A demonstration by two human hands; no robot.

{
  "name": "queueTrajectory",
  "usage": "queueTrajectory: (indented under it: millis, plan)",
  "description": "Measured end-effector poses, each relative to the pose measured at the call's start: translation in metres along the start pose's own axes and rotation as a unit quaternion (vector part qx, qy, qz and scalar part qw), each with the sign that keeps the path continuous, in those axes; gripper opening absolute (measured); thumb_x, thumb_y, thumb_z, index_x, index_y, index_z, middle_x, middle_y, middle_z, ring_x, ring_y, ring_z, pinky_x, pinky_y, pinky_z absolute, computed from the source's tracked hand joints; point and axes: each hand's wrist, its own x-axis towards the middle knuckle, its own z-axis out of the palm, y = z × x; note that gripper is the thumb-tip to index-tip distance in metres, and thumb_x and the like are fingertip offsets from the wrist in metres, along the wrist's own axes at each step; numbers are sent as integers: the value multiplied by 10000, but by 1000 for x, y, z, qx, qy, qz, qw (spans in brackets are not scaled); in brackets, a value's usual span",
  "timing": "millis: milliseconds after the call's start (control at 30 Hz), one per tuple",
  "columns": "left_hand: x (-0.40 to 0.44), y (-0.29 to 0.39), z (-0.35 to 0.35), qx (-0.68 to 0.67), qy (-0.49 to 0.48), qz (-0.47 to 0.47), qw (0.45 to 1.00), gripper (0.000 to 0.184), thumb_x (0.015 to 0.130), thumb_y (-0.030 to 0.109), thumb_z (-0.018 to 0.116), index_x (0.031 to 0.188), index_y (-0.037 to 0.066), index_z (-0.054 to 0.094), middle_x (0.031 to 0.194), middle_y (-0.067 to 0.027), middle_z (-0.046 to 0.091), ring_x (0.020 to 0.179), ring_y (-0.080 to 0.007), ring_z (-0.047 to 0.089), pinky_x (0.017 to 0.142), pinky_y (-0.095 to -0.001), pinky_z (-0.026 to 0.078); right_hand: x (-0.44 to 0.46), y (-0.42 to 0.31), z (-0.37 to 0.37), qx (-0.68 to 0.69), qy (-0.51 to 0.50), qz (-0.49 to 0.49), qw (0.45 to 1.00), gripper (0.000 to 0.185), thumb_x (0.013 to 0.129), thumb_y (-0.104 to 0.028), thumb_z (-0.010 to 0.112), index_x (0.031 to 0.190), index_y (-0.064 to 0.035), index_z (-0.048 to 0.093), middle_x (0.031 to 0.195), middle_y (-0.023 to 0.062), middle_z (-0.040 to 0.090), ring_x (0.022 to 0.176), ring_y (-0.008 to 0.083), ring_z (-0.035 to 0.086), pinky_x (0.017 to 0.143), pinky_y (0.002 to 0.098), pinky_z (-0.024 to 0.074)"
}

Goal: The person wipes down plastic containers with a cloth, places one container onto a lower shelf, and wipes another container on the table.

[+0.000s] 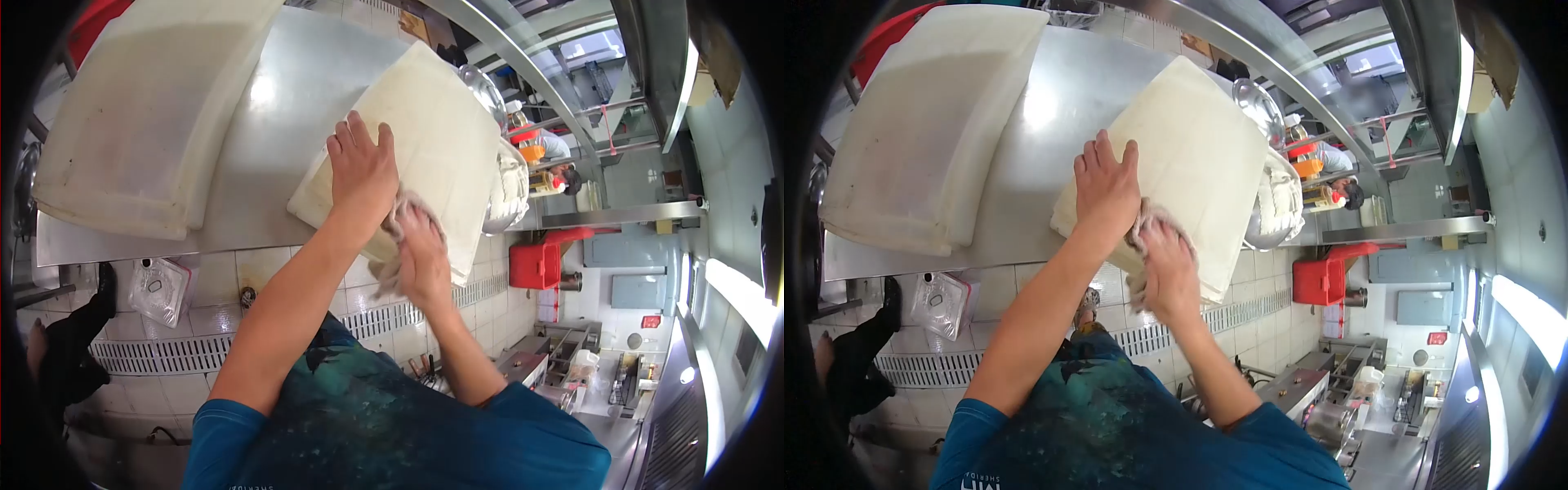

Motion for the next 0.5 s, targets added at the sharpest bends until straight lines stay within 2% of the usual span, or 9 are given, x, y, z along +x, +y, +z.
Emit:
queueTrajectory:
  millis: [67, 133, 167, 233, 300, 400, 433, 500]
  plan:
    - [1, -1, 2, -2, -11, 0, 1000, 427, 867, 156, 568, 1278, 44, 588, 1392, -326, 419, 1229, -426, 431, 1006, -477, 334, 32, 22, 1, 13, 37, -55, 998, 323, 946, -87, 475, 1217, 31, 606, 1286, 246, 592, 1313, 434, 460, 1109, 495, 344]
    - [0, 1, 0, -7, -19, 3, 1000, 428, 870, 160, 567, 1281, 44, 587, 1395, -327, 417, 1228, -425, 432, 1005, -476, 333, 65, 41, 2, 46, 14, 95, 994, 393, 964, -165, 456, 1279, 50, 550, 1374, 251, 531, 1339, 439, 418, 1102, 506, 343]
    - [2, 2, -3, -4, -34, -6, 999, 438, 879, 138, 551, 1309, 58, 563, 1415, -309, 399, 1244, -416, 424, 1027, -476, 329, 78, 50, 5, 42, 16, 98, 994, 393, 964, -165, 456, 1279, 50, 550, 1374, 251, 531, 1339, 439, 418, 1102, 506, 343]
    - [3, 4, -5, -3, -44, -15, 999, 451, 888, 117, 535, 1337, 72, 539, 1435, -292, 380, 1261, -406, 415, 1048, -476, 325, 95, 58, 9, -38, 11, 84, 996, 410, 965, -175, 463, 1305, 44, 533, 1394, 254, 510, 1339, 441, 411, 1114, 495, 321]
    - [3, 3, -7, 0, -54, -20, 998, 448, 895, 124, 531, 1341, 75, 538, 1439, -290, 376, 1266, -402, 409, 1061, -475, 313, 75, 52, 11, -42, -1, 63, 997, 413, 964, -177, 464, 1312, 34, 534, 1413, 252, 494, 1350, 438, 402, 1119, 493, 314]
    - [3, 3, -5, -3, -40, -30, 999, 452, 891, 119, 533, 1340, 68, 537, 1438, -289, 378, 1265, -398, 404, 1054, -473, 313, 28, 13, 5, -27, 26, -48, 998, 421, 957, -161, 460, 1336, 4, 538, 1446, 248, 463, 1376, 427, 385, 1124, 494, 308]
    - [3, 2, -3, -2, -36, -40, 999, 452, 891, 119, 533, 1340, 68, 537, 1438, -289, 378, 1265, -398, 404, 1054, -473, 313, 11, 4, 5, -25, 3, 17, 1000, 424, 950, -119, 445, 1355, -31, 536, 1430, 244, 479, 1367, 424, 397, 1132, 491, 306]
    - [1, -1, 1, -20, -20, -7, 1000, 446, 885, 153, 546, 1314, 29, 556, 1404, -337, 408, 1268, -440, 411, 1034, -491, 315, 30, 31, 6, -14, -7, -12, 1000, 429, 950, -108, 439, 1364, -48, 535, 1432, 240, 478, 1362, 428, 399, 1138, 487, 303]
